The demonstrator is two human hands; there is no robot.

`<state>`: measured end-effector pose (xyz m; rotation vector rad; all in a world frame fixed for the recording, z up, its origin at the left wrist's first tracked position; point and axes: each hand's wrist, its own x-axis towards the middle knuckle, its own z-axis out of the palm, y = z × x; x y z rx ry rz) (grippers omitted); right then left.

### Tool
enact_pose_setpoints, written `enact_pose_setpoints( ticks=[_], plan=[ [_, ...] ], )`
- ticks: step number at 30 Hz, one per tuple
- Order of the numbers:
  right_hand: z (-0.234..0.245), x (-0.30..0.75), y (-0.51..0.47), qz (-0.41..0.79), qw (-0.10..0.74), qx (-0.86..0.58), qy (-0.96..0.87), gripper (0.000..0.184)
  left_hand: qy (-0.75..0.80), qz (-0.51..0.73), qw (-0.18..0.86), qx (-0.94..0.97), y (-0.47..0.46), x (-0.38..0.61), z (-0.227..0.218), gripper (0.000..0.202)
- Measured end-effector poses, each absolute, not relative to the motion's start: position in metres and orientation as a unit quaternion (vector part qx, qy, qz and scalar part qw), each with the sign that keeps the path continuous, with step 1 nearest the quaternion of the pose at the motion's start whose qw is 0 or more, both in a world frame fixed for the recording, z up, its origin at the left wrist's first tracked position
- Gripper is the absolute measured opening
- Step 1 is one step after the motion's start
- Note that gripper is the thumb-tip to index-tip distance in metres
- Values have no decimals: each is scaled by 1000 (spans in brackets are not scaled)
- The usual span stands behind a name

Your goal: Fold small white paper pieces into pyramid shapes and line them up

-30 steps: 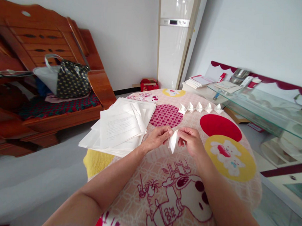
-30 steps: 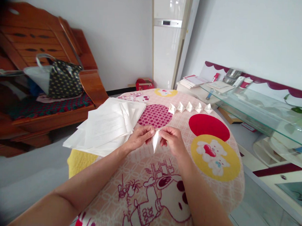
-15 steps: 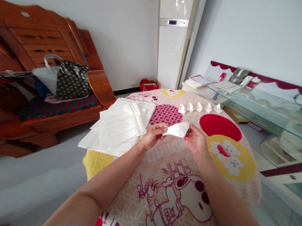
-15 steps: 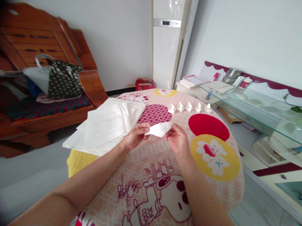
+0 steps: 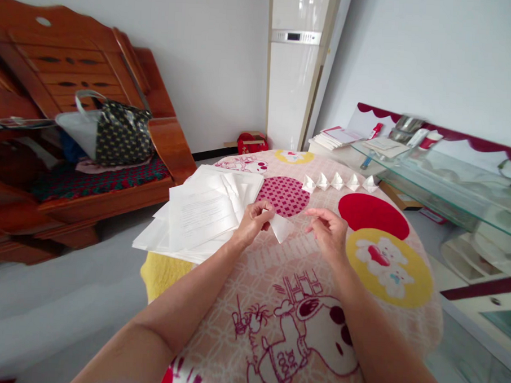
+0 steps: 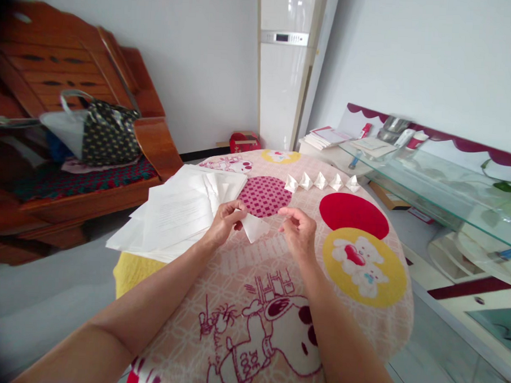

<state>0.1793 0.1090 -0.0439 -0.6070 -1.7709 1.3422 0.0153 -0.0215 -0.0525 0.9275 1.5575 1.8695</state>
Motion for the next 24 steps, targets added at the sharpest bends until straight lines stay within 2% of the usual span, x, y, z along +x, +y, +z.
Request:
enact_pose_setpoints(
  ticks=[4, 7, 10, 13, 19, 24],
  plan=[
    [-36, 177, 92, 606, 312, -167, -712, 34, 597, 637, 266, 409, -23, 28, -52, 24],
    [-36, 175, 88, 657, 268, -171, -684, 27, 556, 639, 312, 430, -23, 34, -51, 31],
    [-36, 176, 92, 699, 270, -190, -634, 18, 495, 653, 372, 436, -23, 34, -51, 40],
    [-34, 177, 95, 729, 274, -187, -599, 16, 453, 671, 404, 426, -22, 32, -52, 44],
    [-34, 177, 94, 748, 260, -177, -584, 19, 433, 682, 398, 434, -21, 33, -52, 37],
    [-29, 181, 95, 723, 250, -174, -620, 22, 450, 666, 394, 445, -23, 36, -49, 39]
  ],
)
